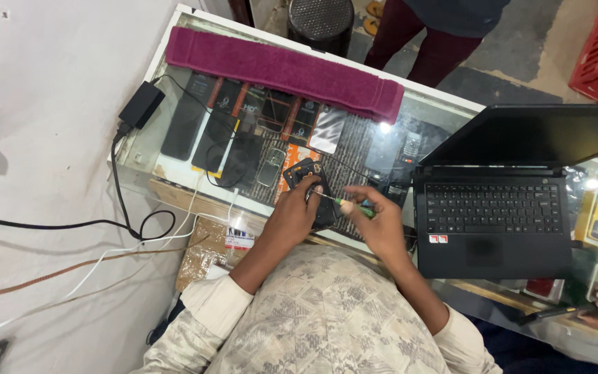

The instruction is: The person disassembles a smartphone by removing the back cover and unscrewing internal components. They use a screwdriver to detach parts, then connect a charging cable to test the device. The phone is reassembled and placed on the counter.

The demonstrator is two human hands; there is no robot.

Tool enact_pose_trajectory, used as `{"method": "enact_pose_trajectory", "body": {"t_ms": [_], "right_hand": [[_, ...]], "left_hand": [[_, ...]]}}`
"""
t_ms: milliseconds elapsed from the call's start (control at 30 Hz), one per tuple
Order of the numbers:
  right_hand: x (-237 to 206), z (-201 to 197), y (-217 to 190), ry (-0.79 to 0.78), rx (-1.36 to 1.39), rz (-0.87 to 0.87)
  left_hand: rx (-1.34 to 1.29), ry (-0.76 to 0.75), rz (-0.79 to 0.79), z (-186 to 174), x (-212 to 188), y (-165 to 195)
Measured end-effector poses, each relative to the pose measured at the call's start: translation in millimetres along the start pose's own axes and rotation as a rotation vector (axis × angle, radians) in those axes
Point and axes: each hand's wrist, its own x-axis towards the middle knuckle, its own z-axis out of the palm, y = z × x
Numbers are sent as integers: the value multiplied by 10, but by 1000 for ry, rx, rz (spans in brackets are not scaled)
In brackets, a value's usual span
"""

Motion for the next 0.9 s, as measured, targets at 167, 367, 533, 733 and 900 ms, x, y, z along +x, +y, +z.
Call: {"method": "enact_pose_trajectory", "body": {"t_ms": [167,367,533,733,900], "right_hand": [[-28,13,17,32,-5,-166],[-39,61,10,53,2,-14],[-75,64,26,55,101,133],[-101,94,43,87,158,157],[-107,141,61,124,5,25]], "left_hand": [[-31,-10,38,12,25,-78],[-38,-54,44,9,82,-186],[-114,-34,170,72,153,-274],[-51,-117,80,81,198,-322],[-25,-140,49,30,230,-304]]}}
